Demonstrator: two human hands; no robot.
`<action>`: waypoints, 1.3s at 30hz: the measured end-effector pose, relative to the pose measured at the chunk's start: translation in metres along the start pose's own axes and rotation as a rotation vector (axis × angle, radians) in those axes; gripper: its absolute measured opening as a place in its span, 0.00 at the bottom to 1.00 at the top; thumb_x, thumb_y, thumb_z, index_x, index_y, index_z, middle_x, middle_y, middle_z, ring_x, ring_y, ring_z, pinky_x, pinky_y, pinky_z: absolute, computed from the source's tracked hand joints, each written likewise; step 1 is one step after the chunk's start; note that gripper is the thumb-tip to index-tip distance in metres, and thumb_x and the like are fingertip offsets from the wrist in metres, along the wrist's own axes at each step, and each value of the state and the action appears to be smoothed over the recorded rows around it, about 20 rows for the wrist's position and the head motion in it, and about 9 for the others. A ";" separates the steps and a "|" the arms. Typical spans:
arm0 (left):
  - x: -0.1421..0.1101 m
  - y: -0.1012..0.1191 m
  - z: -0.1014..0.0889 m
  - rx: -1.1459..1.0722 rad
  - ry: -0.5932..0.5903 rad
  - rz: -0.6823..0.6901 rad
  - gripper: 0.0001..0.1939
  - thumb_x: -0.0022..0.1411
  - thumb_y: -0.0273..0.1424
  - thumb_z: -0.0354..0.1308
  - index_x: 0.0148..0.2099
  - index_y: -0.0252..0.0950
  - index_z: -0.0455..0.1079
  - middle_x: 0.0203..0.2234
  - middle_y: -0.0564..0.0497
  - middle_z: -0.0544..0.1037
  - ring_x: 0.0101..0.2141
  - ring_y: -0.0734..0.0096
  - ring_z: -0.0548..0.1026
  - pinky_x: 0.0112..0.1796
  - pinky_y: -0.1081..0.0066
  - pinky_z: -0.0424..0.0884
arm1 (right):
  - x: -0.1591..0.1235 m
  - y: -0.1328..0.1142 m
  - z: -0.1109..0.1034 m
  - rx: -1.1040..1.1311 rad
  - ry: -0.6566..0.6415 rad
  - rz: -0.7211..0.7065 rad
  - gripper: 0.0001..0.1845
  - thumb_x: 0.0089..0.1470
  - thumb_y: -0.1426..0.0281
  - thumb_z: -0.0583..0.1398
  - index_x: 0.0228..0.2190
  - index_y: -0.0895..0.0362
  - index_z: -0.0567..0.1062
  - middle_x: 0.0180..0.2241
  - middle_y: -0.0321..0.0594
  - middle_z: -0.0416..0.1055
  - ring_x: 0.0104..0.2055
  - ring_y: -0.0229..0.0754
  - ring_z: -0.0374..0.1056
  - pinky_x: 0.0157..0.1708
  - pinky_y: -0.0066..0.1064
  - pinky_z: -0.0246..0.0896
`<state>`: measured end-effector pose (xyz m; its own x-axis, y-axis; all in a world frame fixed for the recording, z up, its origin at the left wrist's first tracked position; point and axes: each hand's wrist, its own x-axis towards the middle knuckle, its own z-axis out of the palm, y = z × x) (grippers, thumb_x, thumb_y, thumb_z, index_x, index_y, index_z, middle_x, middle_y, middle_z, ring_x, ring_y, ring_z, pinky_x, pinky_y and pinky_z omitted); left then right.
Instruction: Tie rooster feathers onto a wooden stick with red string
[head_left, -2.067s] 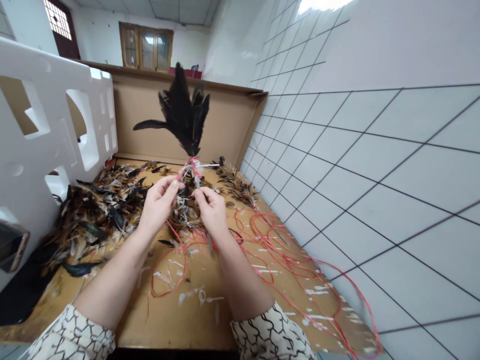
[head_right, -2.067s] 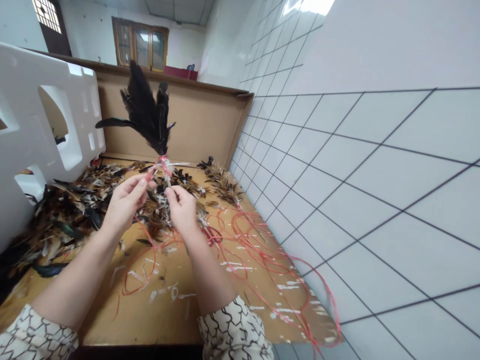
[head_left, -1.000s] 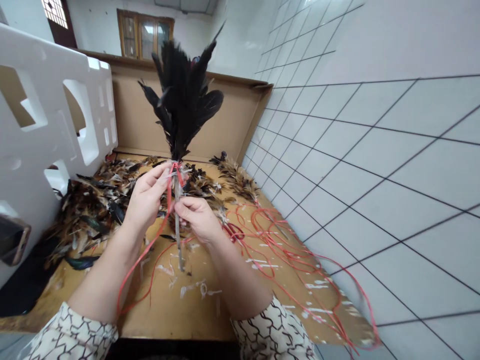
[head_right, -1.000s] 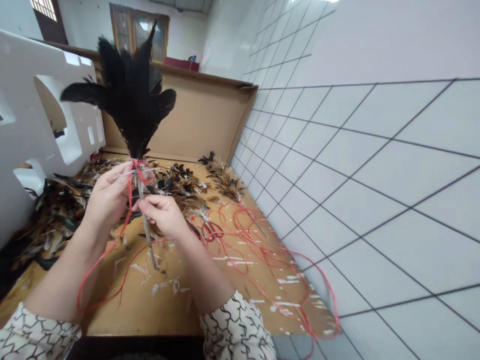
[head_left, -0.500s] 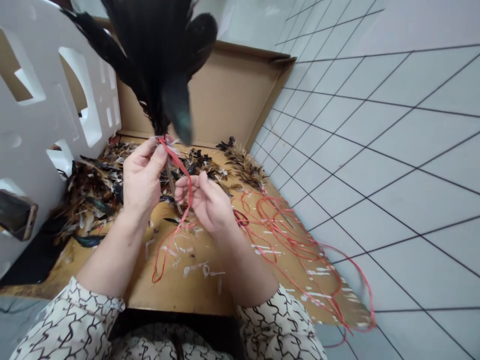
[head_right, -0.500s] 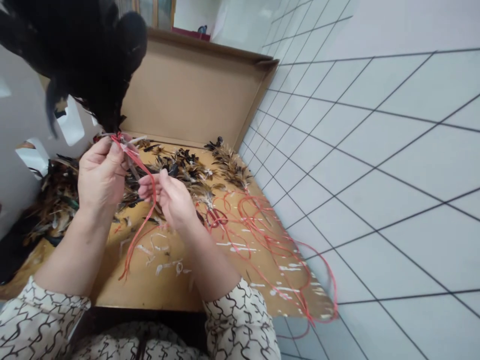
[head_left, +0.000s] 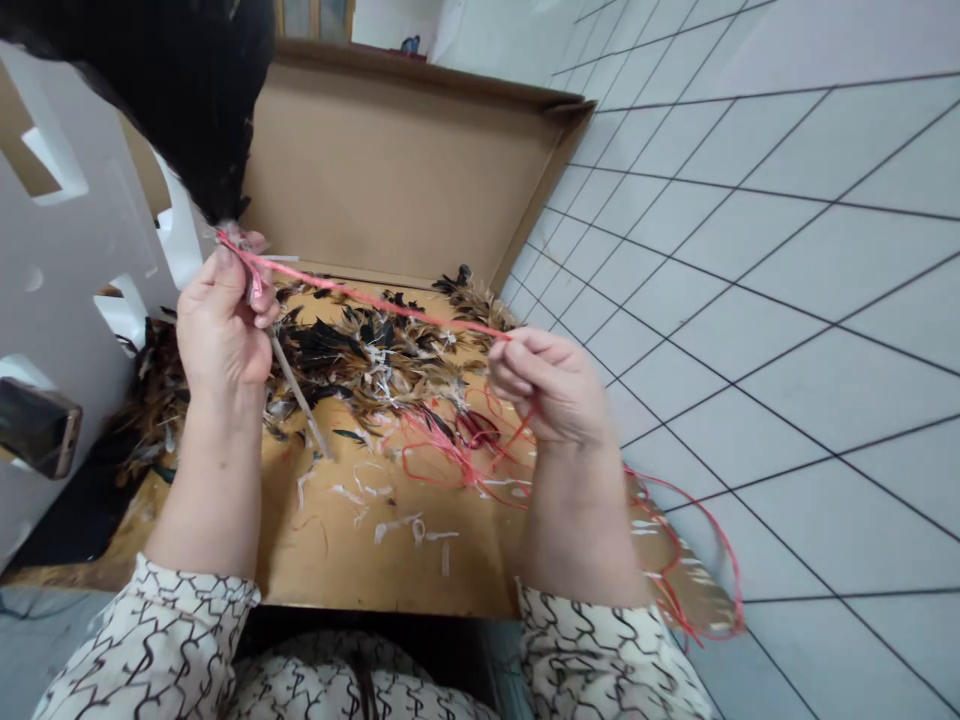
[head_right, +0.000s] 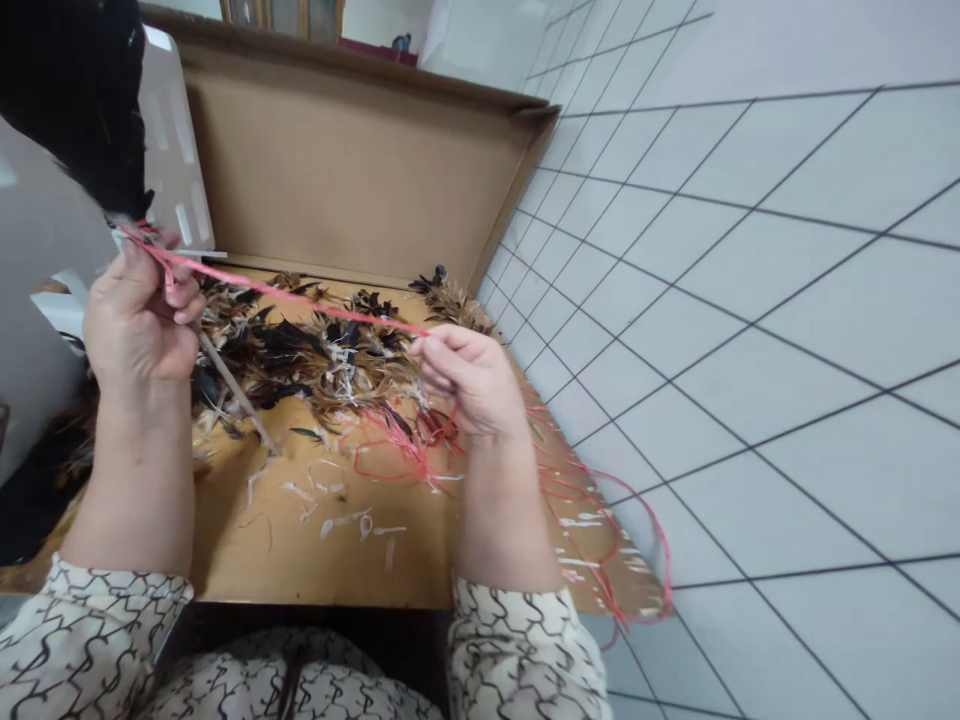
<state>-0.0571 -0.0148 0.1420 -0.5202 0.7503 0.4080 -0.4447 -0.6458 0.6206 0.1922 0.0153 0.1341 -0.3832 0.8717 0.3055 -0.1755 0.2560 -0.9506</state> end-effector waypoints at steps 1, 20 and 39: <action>0.002 0.001 -0.002 0.006 0.004 -0.030 0.16 0.63 0.27 0.46 0.27 0.33 0.71 0.15 0.53 0.62 0.15 0.84 0.53 0.14 0.76 0.47 | -0.001 -0.002 -0.011 -0.057 0.055 0.001 0.17 0.36 0.59 0.67 0.20 0.58 0.70 0.11 0.25 0.49 0.13 0.26 0.41 0.15 0.23 0.34; -0.018 -0.037 -0.009 0.009 -0.171 -0.681 0.07 0.58 0.26 0.52 0.30 0.30 0.69 0.16 0.55 0.61 0.13 0.88 0.54 0.11 0.85 0.50 | -0.042 -0.042 -0.107 -0.678 0.910 -0.109 0.20 0.50 0.58 0.54 0.13 0.54 0.61 0.10 0.28 0.47 0.13 0.29 0.44 0.17 0.30 0.38; -0.044 -0.089 -0.036 -0.069 -0.111 -0.889 0.08 0.57 0.23 0.51 0.30 0.24 0.71 0.15 0.53 0.65 0.12 0.88 0.55 0.12 0.85 0.50 | 0.023 0.097 0.044 -1.563 -0.147 0.222 0.15 0.53 0.74 0.50 0.37 0.57 0.74 0.40 0.47 0.73 0.45 0.47 0.66 0.41 0.34 0.55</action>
<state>-0.0208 0.0048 0.0447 0.1091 0.9842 -0.1396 -0.6943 0.1759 0.6978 0.1264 0.0422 0.0512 -0.3701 0.9261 0.0730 0.9250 0.3747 -0.0636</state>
